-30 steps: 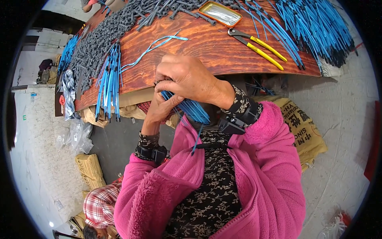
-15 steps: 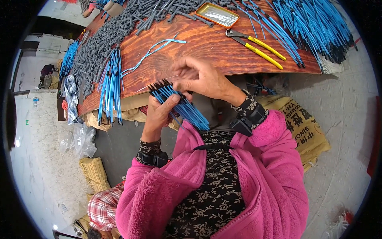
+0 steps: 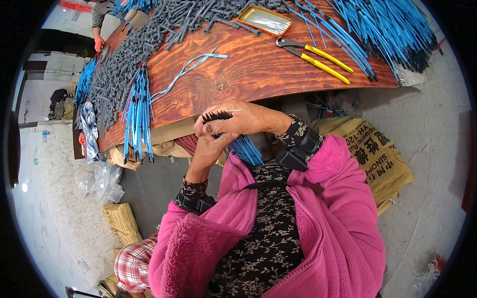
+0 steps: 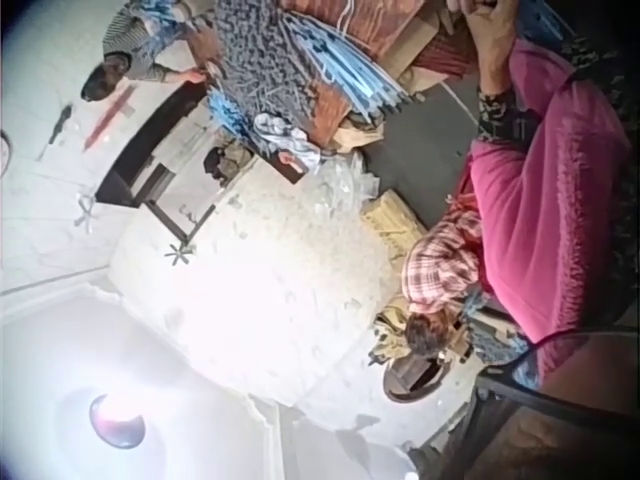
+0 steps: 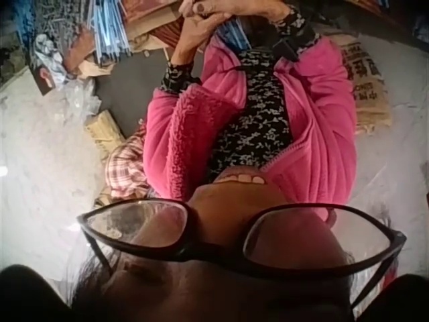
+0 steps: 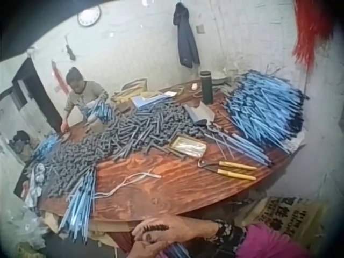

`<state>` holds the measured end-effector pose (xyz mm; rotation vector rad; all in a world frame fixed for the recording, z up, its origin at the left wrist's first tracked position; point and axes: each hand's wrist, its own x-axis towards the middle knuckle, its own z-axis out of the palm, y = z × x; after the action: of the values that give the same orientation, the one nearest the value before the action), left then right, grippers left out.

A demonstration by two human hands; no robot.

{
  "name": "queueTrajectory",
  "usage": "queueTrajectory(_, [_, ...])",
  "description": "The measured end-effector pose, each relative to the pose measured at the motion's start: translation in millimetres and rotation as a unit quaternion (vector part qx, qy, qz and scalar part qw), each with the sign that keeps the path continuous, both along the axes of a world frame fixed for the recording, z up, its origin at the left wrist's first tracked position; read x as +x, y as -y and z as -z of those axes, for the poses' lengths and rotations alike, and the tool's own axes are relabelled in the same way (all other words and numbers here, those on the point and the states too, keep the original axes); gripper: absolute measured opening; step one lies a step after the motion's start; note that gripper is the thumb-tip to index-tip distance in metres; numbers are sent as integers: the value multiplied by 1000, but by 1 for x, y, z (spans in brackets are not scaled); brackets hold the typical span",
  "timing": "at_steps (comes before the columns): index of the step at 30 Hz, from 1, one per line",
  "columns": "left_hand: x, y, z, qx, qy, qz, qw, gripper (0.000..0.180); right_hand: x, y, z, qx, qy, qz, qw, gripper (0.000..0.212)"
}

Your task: The person gathers blue rods by hand, aligns them, and trims the ends using yellow-handled shears before threading a thin wire through the rods to secure the bundle.

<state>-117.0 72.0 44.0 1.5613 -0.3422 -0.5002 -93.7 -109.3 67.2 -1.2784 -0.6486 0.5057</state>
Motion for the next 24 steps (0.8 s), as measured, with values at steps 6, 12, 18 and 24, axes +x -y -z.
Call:
queueTrajectory(6, [0,-9,8,41,-25,25,999,48,-3,-3,1,-7,-24,-11,1000,42])
queueTrajectory(12, [7,-15,22,57,13,20,998,53,5,-7,5,30,-30,-20,999,43])
queueTrajectory(18, [14,-11,21,-59,-111,46,991,47,10,0,-20,-45,-141,-44,988,41])
queueTrajectory(24, [3,-16,27,-31,-80,42,995,36,4,-10,1,-3,-130,-26,991,49])
